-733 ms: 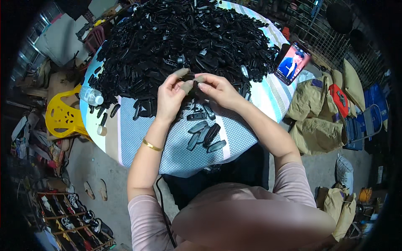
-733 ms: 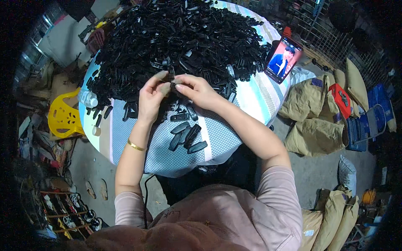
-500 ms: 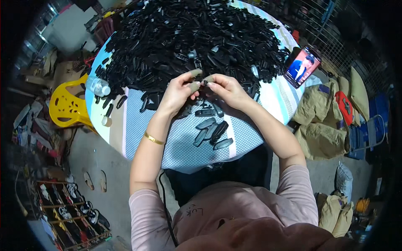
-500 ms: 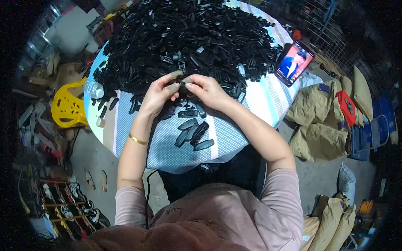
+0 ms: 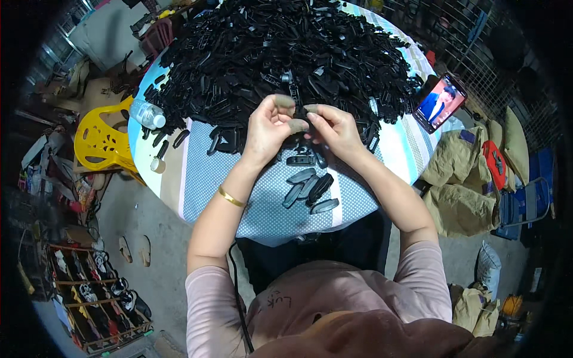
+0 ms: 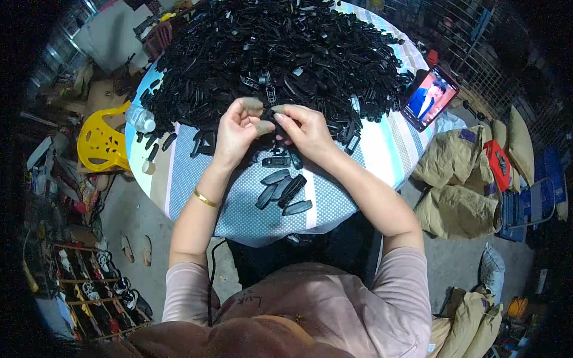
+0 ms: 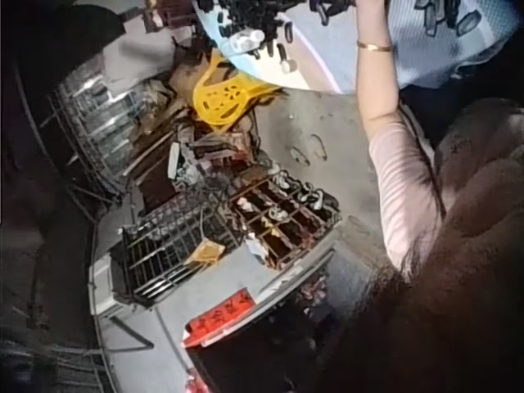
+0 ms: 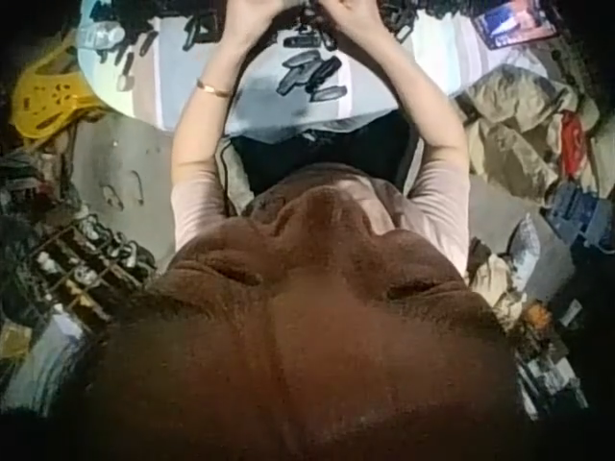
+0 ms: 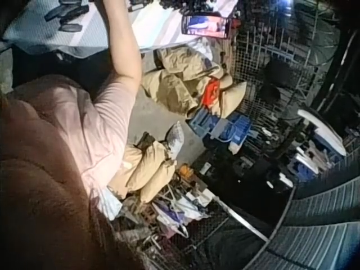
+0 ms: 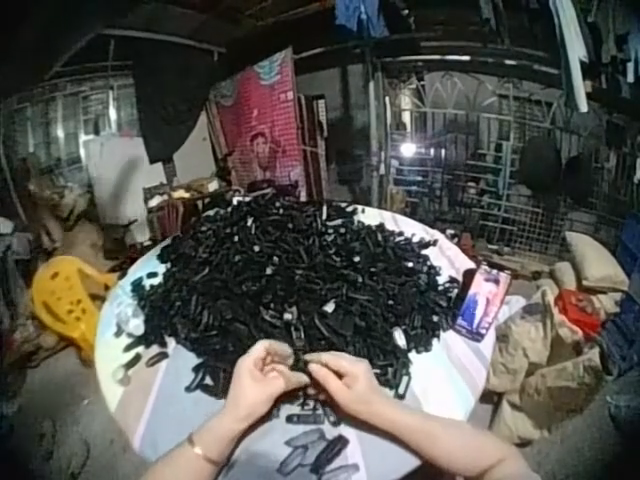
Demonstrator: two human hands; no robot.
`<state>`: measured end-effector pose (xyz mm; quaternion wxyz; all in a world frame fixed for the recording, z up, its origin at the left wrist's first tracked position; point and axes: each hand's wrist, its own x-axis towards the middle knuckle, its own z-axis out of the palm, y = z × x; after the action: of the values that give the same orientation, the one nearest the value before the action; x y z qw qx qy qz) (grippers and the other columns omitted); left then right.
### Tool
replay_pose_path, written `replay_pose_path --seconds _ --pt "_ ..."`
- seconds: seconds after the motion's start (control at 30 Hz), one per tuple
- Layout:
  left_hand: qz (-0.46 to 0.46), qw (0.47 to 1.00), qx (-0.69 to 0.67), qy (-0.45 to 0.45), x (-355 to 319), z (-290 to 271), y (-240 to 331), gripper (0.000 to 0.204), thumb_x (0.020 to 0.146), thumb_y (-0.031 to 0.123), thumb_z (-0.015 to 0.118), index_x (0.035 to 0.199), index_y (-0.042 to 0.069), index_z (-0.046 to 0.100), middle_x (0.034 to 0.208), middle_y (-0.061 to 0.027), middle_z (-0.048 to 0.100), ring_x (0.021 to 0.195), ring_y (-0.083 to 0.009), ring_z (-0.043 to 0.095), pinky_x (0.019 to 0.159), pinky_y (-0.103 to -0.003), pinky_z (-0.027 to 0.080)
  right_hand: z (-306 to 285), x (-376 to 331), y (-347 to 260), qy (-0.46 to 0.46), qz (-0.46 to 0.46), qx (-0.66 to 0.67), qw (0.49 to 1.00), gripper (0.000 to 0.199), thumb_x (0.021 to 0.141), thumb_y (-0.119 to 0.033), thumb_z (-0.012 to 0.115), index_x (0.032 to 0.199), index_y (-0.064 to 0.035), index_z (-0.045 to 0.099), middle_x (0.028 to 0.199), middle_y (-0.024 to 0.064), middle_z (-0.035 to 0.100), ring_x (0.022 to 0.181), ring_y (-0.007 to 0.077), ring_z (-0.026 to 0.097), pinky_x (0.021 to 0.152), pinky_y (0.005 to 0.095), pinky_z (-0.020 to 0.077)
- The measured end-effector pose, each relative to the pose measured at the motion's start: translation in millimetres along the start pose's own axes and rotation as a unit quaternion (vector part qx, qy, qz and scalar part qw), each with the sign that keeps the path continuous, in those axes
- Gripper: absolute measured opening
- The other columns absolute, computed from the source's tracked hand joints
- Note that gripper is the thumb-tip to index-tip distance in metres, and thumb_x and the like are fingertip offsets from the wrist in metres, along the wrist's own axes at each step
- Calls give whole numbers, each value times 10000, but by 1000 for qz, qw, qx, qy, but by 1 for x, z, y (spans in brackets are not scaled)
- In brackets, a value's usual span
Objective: Inspecting and assembling small black plastic clip components from a large pile on a table.
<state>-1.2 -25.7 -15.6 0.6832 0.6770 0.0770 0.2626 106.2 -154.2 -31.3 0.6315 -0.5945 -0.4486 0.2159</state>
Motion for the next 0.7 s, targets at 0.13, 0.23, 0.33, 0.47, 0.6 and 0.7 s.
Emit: replay_pose_path --seconds 0.13,0.23,0.33,0.47,0.6,0.7 --pt "-5 998 55 -1 -3 1 -1 355 717 -32 674 1056 -46 570 919 -48 596 780 -70 574 677 -185 472 -1 1 1 23 -63 -47 997 207 864 -86 551 1033 25 598 832 58 591 600 99 597 514 202 491" --pt "-24 999 36 10 -4 4 -3 361 751 -25 655 1103 -38 577 1024 -75 616 830 -100 594 738 -210 477 -3 0 -2 51 -153 -153 975 181 829 -77 588 979 23 606 821 83 589 623 130 611 531 234 499" --pt "-35 994 -71 71 -8 17 -11 343 798 -17 612 1135 -36 557 1035 -73 613 852 -117 593 781 -230 482 3 2 4 125 -288 -298 902 142 797 -78 621 907 10 602 816 106 584 666 165 623 556 271 496" --pt "-45 990 -125 40 -6 12 -10 277 877 20 516 1148 -32 539 1055 -97 607 945 -142 578 868 -257 456 4 -3 -1 101 -133 -227 959 198 777 -96 667 903 14 561 855 76 592 659 97 561 567 219 450" --pt "-35 994 -106 -14 -4 2 -2 264 869 30 525 1124 -32 556 1050 -113 613 953 -161 578 873 -277 447 -3 1 6 -38 -10 -96 995 347 762 -283 692 912 13 590 716 57 579 597 113 520 543 262 428" --pt "-28 997 -66 -38 -6 -2 4 254 857 24 537 1100 -37 571 1025 -115 622 934 -165 585 868 -283 448 -2 -3 -3 -41 -81 -145 985 256 791 -244 654 853 2 616 641 95 557 554 161 523 525 289 425"
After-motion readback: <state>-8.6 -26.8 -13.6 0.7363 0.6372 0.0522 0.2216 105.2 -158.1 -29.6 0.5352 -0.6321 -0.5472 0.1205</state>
